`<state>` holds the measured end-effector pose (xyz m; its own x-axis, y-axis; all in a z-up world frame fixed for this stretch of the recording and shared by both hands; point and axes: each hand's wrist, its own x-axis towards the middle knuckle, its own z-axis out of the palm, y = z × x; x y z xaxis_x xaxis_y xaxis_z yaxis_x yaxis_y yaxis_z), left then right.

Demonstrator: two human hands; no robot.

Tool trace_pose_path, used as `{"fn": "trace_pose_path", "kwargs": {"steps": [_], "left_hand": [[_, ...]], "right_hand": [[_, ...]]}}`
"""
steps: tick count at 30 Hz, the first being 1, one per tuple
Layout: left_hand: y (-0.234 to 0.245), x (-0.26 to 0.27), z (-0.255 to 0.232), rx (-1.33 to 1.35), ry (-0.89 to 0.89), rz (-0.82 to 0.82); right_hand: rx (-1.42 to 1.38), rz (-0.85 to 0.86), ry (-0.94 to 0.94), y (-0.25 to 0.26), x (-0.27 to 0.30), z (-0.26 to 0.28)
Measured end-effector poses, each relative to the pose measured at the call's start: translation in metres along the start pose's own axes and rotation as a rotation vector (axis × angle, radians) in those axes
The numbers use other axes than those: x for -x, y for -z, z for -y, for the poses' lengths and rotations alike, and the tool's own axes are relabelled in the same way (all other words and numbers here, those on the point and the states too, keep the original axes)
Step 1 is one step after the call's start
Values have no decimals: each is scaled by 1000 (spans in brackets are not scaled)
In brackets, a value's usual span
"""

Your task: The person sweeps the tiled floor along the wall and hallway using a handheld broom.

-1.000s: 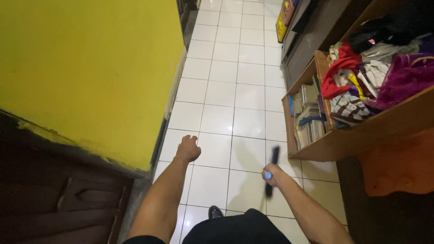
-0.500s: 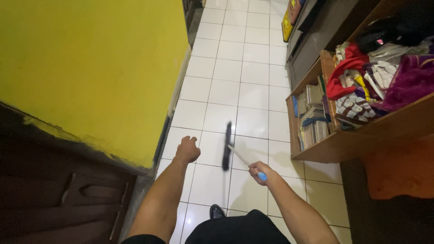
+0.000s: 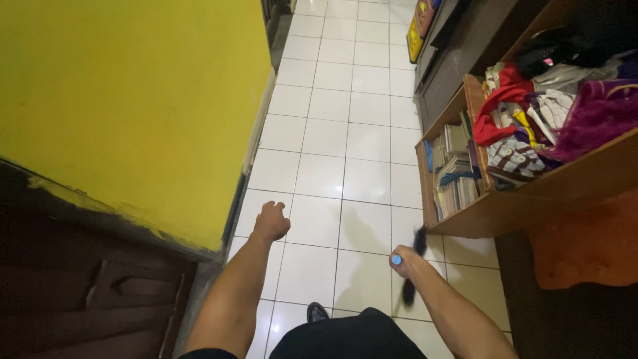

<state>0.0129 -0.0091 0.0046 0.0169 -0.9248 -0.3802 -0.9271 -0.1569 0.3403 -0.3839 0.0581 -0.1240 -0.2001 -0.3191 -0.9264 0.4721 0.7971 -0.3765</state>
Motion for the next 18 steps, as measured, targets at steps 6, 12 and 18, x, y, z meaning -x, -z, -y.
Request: {"fn": "trace_pose_path", "kwargs": {"steps": [6, 12, 18], "left_hand": [[-3, -5, 14, -20, 19, -17], [4, -8, 10, 7, 1, -31], [4, -7, -2, 4, -5, -28]], "right_hand": [[-257, 317, -188, -26, -4, -16], [-71, 571, -228, -45, -11, 14], [-148, 621, -268, -18, -20, 48]]}}
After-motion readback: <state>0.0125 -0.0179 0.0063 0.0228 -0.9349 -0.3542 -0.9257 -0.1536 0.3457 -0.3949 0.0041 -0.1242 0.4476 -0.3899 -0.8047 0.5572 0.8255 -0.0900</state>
